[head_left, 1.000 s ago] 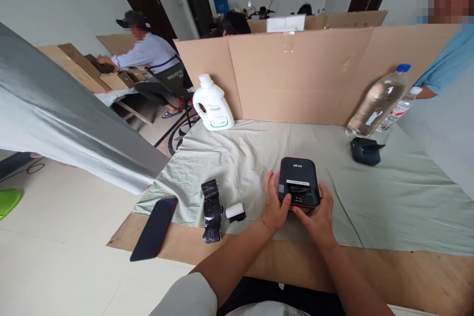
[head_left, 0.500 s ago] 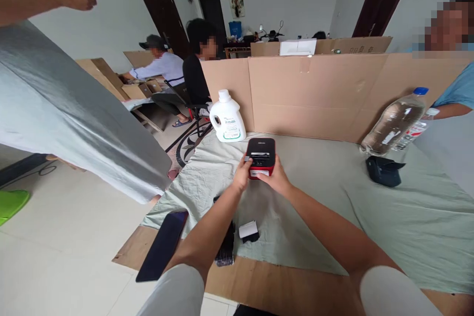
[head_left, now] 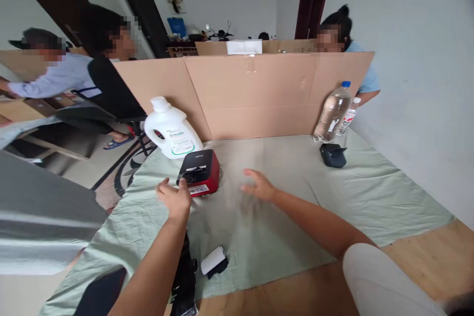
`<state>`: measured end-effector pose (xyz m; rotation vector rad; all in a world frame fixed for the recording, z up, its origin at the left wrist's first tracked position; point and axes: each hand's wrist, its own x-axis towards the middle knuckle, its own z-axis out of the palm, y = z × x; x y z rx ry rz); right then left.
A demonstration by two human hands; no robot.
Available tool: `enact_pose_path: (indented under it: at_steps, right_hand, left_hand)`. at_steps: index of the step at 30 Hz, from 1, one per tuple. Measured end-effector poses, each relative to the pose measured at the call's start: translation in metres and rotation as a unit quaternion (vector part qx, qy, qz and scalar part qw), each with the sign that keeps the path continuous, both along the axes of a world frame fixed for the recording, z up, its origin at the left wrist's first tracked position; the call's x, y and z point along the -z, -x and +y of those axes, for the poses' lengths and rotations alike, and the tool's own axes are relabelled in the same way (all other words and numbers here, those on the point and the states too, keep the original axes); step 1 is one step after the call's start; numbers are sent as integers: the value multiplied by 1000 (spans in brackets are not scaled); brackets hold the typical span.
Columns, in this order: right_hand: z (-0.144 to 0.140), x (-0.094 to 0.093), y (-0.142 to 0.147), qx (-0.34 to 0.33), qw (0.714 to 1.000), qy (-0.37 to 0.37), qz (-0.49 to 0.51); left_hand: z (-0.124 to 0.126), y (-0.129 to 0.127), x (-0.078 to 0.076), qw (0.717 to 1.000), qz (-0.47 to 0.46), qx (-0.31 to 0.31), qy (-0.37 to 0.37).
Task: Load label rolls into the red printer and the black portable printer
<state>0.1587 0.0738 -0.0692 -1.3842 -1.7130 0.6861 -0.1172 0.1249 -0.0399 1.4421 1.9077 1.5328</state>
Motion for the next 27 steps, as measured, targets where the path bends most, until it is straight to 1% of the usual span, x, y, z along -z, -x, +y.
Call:
enact_pose_path:
  at_steps: [1, 2, 3, 4, 5, 6, 7, 8, 10, 12, 14, 16, 18, 20, 23, 25, 27]
  right_hand:
    - [-10, -2, -36, 84, 995, -25, -50]
    - [-19, -6, -74, 145, 987, -34, -67]
    - [-28, -11, -111, 196, 977, -40, -75]
    - [-36, -17, -147, 269, 958, -51, -89]
    - [-43, -23, -179, 382, 912, -64, -132]
    - [-48, -30, -208, 437, 885, -69, -142]
    - [-52, -36, -231, 466, 870, -71, -146]
    - [-53, -41, -250, 502, 848, -64, -158]
    - [-52, -49, -273, 548, 817, -4, -179]
    - [-46, -50, -281, 565, 798, 81, -193]
    - [-41, -47, -281, 552, 798, 150, -193]
    - [-38, -41, -278, 535, 798, 200, -193]
    - [-41, -36, -276, 521, 797, 235, -196]
    - [-49, -34, -274, 512, 796, 247, -207]
    - [-66, -34, -262, 500, 807, 222, -223]
    - [-82, -33, -240, 470, 830, 192, -232]
    - [-101, -30, -206, 423, 859, 157, -242]
  left_hand:
    - [-9, -8, -6, 998, 62, -20, -23]
    - [-18, -18, -11, 993, 109, -14, -40]
    - [-28, -31, -16, 989, 141, 12, -51]
    - [-38, -47, -19, 982, 167, 63, -56]
    - [-48, -66, -20, 974, 184, 120, -54]
    - [-59, -87, -19, 964, 196, 173, -44]
    - [-70, -109, -16, 954, 207, 217, -22]
    - [-81, -131, -12, 942, 214, 257, 5]
    - [-107, -171, 1, 916, 239, 315, 71]
    - [-133, -199, 16, 883, 281, 360, 112]
    - [-155, -211, 28, 849, 324, 395, 137]
    - [-172, -209, 36, 821, 356, 421, 147]
    - [-182, -200, 39, 805, 373, 438, 146]
    - [-187, -190, 38, 798, 376, 449, 140]
    - [-188, -180, 36, 801, 362, 458, 134]
    - [-187, -177, 37, 810, 341, 460, 129]
    - [-184, -176, 39, 827, 306, 454, 124]
